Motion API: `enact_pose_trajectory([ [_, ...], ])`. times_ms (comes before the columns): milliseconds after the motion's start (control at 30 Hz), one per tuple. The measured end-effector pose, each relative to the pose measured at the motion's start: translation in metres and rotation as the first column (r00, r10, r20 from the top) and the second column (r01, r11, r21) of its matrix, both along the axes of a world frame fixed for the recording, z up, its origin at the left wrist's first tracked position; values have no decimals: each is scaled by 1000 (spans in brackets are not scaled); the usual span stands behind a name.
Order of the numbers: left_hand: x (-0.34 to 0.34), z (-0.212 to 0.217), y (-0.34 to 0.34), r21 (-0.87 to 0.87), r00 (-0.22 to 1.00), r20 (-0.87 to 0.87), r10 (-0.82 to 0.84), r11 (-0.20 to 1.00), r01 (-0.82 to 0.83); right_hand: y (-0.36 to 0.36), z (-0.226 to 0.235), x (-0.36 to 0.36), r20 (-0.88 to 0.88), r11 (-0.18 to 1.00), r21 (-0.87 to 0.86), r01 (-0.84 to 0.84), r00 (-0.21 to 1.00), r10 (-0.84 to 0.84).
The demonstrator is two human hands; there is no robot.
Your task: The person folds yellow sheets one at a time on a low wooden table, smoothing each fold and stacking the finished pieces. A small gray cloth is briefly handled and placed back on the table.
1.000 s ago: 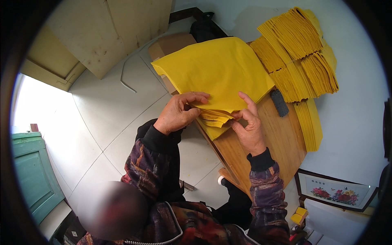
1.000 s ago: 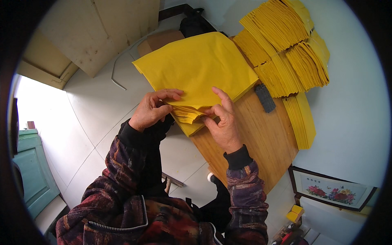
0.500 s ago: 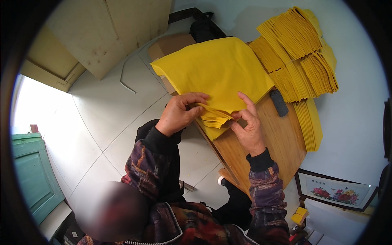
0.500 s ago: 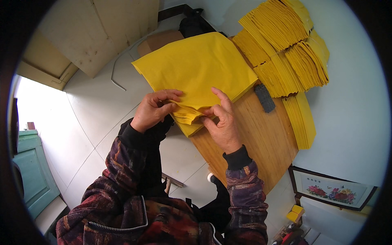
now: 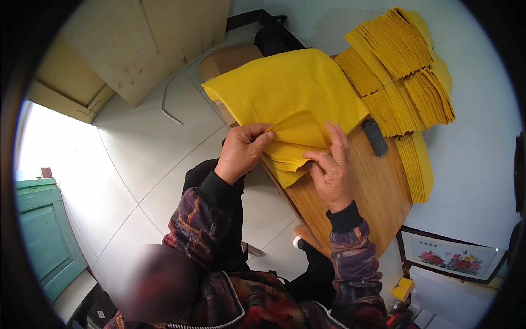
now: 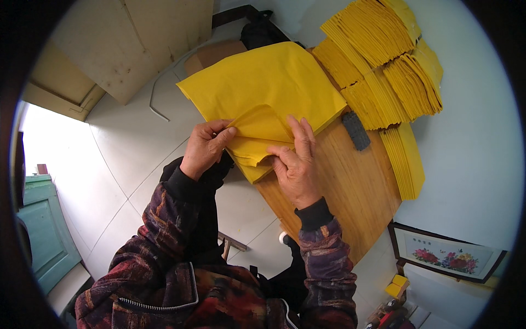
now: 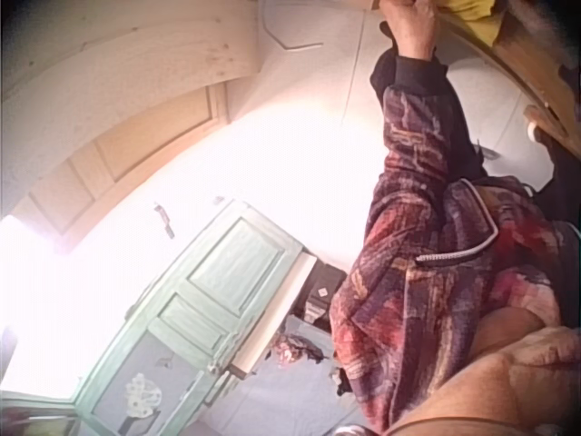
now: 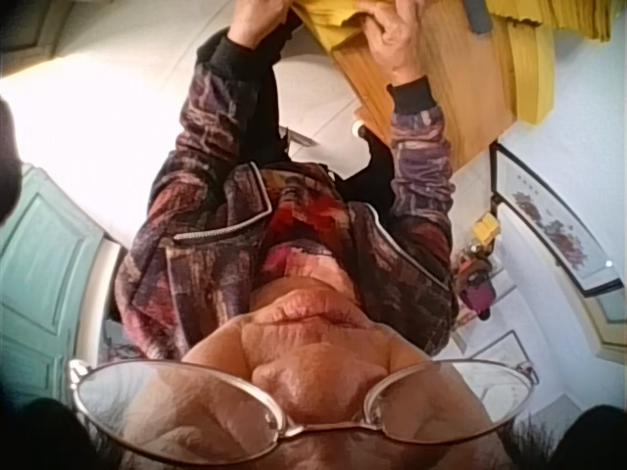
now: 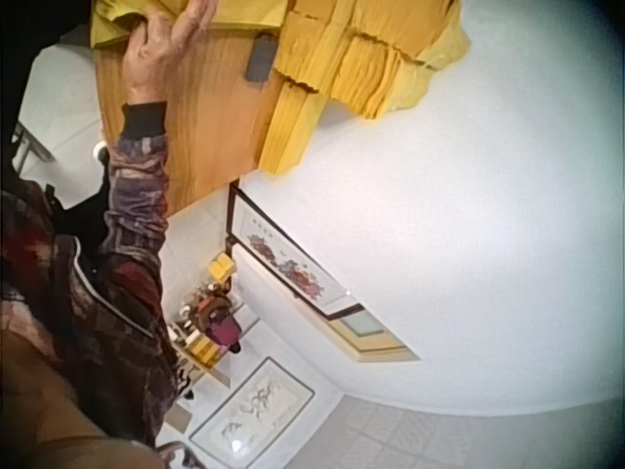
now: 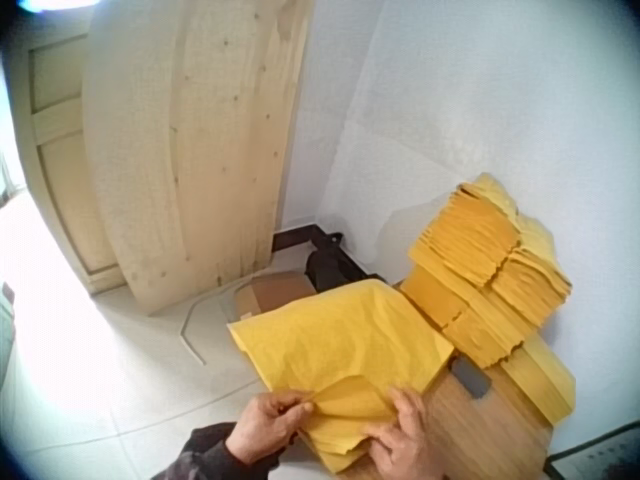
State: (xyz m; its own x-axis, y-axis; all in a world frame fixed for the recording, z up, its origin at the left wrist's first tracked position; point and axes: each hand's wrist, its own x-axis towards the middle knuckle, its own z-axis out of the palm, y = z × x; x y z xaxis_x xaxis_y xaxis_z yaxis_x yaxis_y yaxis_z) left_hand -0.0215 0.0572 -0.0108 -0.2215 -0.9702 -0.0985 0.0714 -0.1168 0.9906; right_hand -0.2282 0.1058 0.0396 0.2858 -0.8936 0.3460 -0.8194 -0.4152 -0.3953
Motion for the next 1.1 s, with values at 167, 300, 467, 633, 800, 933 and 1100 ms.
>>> enact_pose_trajectory([
  [167,4,5,0,41,998,50,-24,999,22,-2,0,-1,111,995,100,-10,994,-2],
  [300,6,9,0,38,998,34,-44,998,43,-5,1,-3,170,984,174,-25,985,-5],
  [467,6,8,0,46,998,45,-52,998,50,-8,2,-6,235,972,229,-52,972,-3],
  [633,5,7,0,32,998,49,-45,999,43,-9,2,-7,235,967,249,-54,972,-6],
  [800,4,3,1,103,999,-22,-44,994,46,-3,1,-8,124,978,206,-19,992,-7],
  [933,4,0,1,95,1000,3,-31,995,31,10,0,-36,121,967,244,-70,992,41],
  [1100,4,-2,-2,68,999,-14,-42,997,43,-18,-17,-113,-115,843,-110,526,836,-536],
])
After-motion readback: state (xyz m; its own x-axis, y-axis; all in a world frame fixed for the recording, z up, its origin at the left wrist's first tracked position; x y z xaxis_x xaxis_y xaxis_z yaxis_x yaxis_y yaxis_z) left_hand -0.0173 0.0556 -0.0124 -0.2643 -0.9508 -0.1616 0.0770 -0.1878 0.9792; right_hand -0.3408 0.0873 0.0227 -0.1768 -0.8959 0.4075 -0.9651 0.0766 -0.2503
